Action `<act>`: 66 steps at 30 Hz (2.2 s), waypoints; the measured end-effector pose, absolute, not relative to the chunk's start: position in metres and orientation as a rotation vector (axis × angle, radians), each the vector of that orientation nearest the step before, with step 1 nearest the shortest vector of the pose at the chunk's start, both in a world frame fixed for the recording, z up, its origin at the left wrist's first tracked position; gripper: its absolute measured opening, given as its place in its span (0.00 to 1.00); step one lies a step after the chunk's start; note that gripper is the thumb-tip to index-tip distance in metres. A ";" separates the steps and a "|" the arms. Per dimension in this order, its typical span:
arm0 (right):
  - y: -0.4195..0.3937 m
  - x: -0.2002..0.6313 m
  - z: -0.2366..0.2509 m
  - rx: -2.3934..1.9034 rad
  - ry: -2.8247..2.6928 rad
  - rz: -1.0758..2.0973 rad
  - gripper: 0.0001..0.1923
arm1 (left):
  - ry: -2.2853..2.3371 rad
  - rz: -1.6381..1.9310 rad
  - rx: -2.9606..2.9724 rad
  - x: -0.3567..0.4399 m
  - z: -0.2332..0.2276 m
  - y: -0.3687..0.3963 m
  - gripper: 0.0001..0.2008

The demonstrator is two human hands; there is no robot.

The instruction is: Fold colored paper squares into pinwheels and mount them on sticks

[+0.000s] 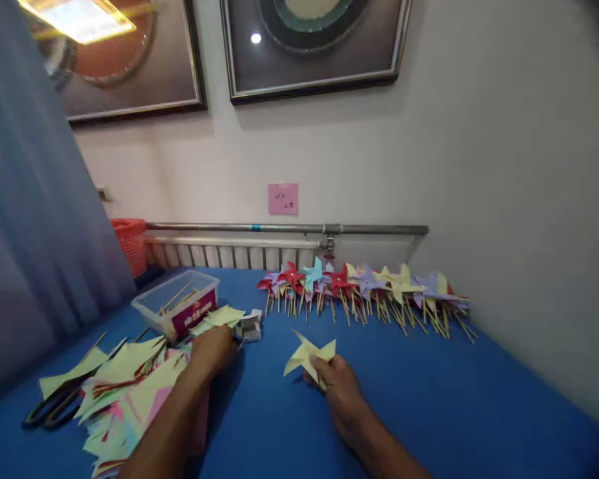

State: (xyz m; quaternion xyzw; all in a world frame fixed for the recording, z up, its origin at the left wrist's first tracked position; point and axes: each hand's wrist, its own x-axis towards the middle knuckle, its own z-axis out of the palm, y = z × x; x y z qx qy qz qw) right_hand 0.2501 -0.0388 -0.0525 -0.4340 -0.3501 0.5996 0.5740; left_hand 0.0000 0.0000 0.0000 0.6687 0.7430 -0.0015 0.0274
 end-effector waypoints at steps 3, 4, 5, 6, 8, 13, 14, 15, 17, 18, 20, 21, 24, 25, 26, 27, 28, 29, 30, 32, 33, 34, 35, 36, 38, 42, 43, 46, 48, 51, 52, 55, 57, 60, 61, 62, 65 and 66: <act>-0.042 0.250 -0.051 -1.010 -0.821 1.405 0.17 | 2.302 -0.019 2.079 0.003 -0.001 -0.001 0.15; -0.043 0.250 -0.051 -1.011 -0.816 1.405 0.17 | 2.304 -0.020 2.088 0.004 0.000 -0.001 0.15; -0.044 0.250 -0.050 -1.011 -0.805 1.402 0.17 | 2.306 -0.018 2.101 0.005 0.000 -0.002 0.16; -0.045 0.250 -0.049 -1.013 -0.793 1.401 0.16 | 2.306 -0.015 2.116 0.006 0.000 -0.003 0.17; -0.047 0.250 -0.048 -1.025 -0.775 1.399 0.15 | 2.308 -0.019 2.143 0.007 0.001 -0.005 0.18; -0.049 0.250 -0.048 -1.031 -0.806 1.403 0.14 | 2.307 -0.034 2.142 0.006 0.000 -0.006 0.18; -0.049 0.250 -0.048 -1.034 -0.809 1.400 0.14 | 2.310 -0.032 2.130 0.005 0.000 -0.006 0.18; -0.049 0.251 -0.049 -1.040 -0.810 1.396 0.14 | 2.315 -0.031 2.121 0.004 0.000 -0.005 0.18; -0.047 0.251 -0.051 -1.053 -0.810 1.390 0.15 | 2.324 -0.032 2.103 0.003 0.000 -0.004 0.17; -0.047 0.251 -0.052 -1.057 -0.805 1.391 0.15 | 2.326 -0.034 2.100 0.003 0.001 -0.004 0.17; -0.045 0.252 -0.054 -1.055 -0.790 1.396 0.16 | 2.325 -0.039 2.090 0.002 0.002 -0.004 0.17; -0.045 0.252 -0.054 -1.054 -0.782 1.399 0.16 | 2.331 -0.039 2.079 0.001 0.003 -0.005 0.16; -0.044 0.253 -0.054 -1.057 -0.789 1.406 0.17 | 2.353 -0.031 2.055 0.000 0.004 -0.006 0.14; -0.044 0.253 -0.054 -1.057 -0.794 1.408 0.17 | 2.352 -0.032 2.060 0.000 0.004 -0.007 0.13; -0.044 0.253 -0.053 -1.057 -0.797 1.409 0.17 | 2.344 -0.038 2.069 0.000 0.004 -0.007 0.13; -0.044 0.253 -0.053 -1.057 -0.799 1.409 0.17 | 2.331 -0.048 2.077 0.000 0.004 -0.007 0.13; -0.045 0.253 -0.052 -1.057 -0.801 1.408 0.16 | 2.319 -0.059 2.080 0.000 0.003 -0.006 0.13; -0.045 0.253 -0.052 -1.059 -0.803 1.407 0.16 | 2.315 -0.068 2.077 0.001 0.003 -0.006 0.13; -0.046 0.253 -0.052 -1.060 -0.806 1.406 0.15 | 2.315 -0.076 2.074 0.001 0.002 -0.006 0.14; -0.046 0.253 -0.052 -1.059 -0.813 1.404 0.15 | 2.324 -0.082 2.072 0.002 0.001 -0.005 0.15; -0.046 0.253 -0.052 -1.058 -0.815 1.404 0.15 | 2.332 -0.080 2.073 0.002 0.000 -0.004 0.15; -0.046 0.253 -0.052 -1.055 -0.815 1.404 0.15 | 2.338 -0.076 2.072 0.002 -0.001 -0.004 0.15; -0.046 0.253 -0.053 -1.053 -0.816 1.404 0.15 | 2.341 -0.072 2.067 0.002 -0.001 -0.004 0.15; -0.046 0.253 -0.053 -1.052 -0.821 1.403 0.15 | 2.342 -0.062 2.059 0.002 -0.001 -0.004 0.15; -0.046 0.253 -0.053 -1.043 -0.835 1.401 0.14 | 2.329 -0.032 2.042 0.000 -0.001 -0.003 0.14; -0.047 0.252 -0.050 -1.031 -0.833 1.400 0.13 | 2.295 0.009 2.030 -0.004 -0.001 -0.003 0.12; -0.047 0.252 -0.050 -1.036 -0.826 1.398 0.13 | 2.298 0.002 2.027 -0.005 -0.002 -0.003 0.12; -0.048 0.252 -0.049 -1.052 -0.812 1.397 0.14 | 2.314 -0.017 2.029 -0.005 -0.003 -0.002 0.13; -0.048 0.252 -0.049 -1.046 -0.803 1.401 0.14 | 2.318 -0.021 2.035 -0.004 -0.004 -0.001 0.13; -0.048 0.252 -0.049 -1.035 -0.793 1.412 0.15 | 2.319 -0.016 2.021 -0.003 -0.002 -0.002 0.13; -0.048 0.251 -0.049 -1.032 -0.787 1.414 0.16 | 2.323 -0.007 2.014 -0.002 -0.001 -0.003 0.13; -0.048 0.251 -0.048 -1.034 -0.776 1.419 0.18 | 2.354 0.061 2.006 0.000 0.002 -0.005 0.13; -0.048 0.251 -0.049 -1.043 -0.773 1.420 0.18 | 2.373 0.117 2.005 0.001 0.003 -0.006 0.14; -0.048 0.252 -0.050 -1.050 -0.783 1.417 0.17 | 2.390 0.157 2.004 0.003 0.005 -0.007 0.13; -0.048 0.252 -0.050 -1.048 -0.786 1.415 0.17 | 2.392 0.163 2.003 0.003 0.005 -0.007 0.13; -0.048 0.252 -0.051 -1.045 -0.788 1.413 0.17 | 2.394 0.169 2.003 0.003 0.005 -0.007 0.13; -0.047 0.252 -0.050 -1.035 -0.792 1.417 0.17 | 2.398 0.189 2.016 0.002 0.006 -0.007 0.11; -0.047 0.251 -0.050 -1.032 -0.791 1.418 0.16 | 2.399 0.196 2.027 0.001 0.006 -0.007 0.11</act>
